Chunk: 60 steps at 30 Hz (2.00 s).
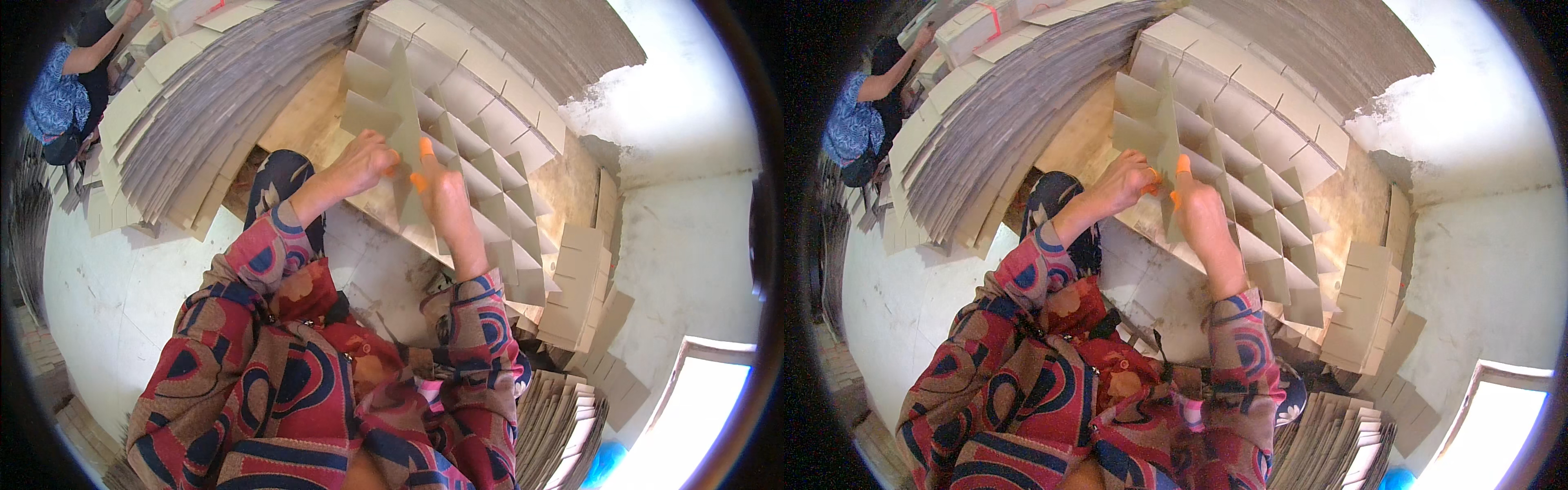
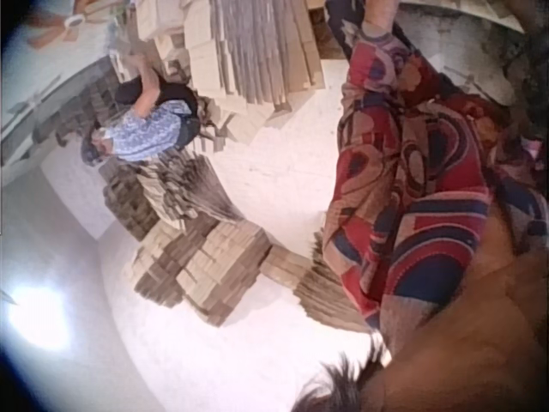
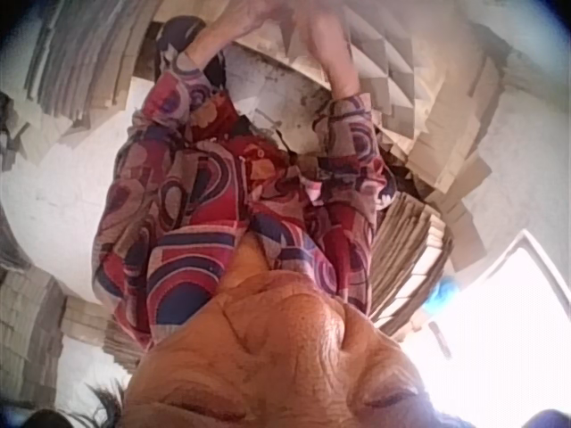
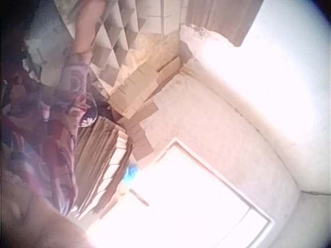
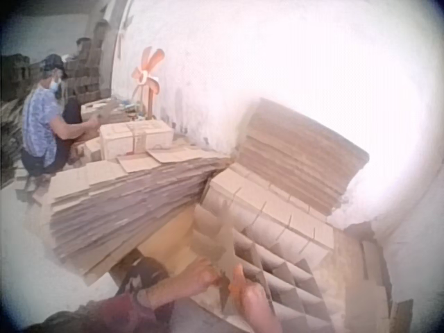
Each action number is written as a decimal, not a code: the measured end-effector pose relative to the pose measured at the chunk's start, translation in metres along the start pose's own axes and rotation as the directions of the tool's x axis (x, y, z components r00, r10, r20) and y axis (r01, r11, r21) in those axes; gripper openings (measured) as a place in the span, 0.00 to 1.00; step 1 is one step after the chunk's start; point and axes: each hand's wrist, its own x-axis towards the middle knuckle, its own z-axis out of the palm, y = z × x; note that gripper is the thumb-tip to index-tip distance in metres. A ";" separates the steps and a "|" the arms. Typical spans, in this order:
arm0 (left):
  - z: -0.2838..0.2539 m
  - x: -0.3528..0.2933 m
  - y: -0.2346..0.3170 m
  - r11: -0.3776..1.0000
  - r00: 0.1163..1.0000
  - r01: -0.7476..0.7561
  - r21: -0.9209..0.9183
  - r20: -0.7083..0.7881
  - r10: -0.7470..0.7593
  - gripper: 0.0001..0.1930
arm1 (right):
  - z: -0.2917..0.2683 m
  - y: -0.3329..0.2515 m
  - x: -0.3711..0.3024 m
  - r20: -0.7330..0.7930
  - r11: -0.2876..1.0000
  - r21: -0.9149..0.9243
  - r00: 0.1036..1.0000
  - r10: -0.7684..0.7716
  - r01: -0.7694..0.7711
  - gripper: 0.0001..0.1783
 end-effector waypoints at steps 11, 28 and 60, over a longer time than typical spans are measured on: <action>-0.046 0.074 -0.097 0.907 0.984 0.154 0.392 -0.144 -0.104 0.16 | 0.007 0.007 -0.023 0.024 0.994 0.072 0.996 0.084 -0.085 0.29; -0.042 0.057 -0.142 0.969 0.997 -0.070 0.236 0.055 0.058 0.12 | -0.005 -0.011 -0.020 -0.002 0.981 0.095 0.986 0.168 -0.167 0.33; -0.010 0.067 -0.068 0.960 0.903 -0.222 0.169 0.407 0.137 0.41 | -0.041 0.060 -0.074 0.203 0.922 -0.146 0.902 0.382 -0.357 0.27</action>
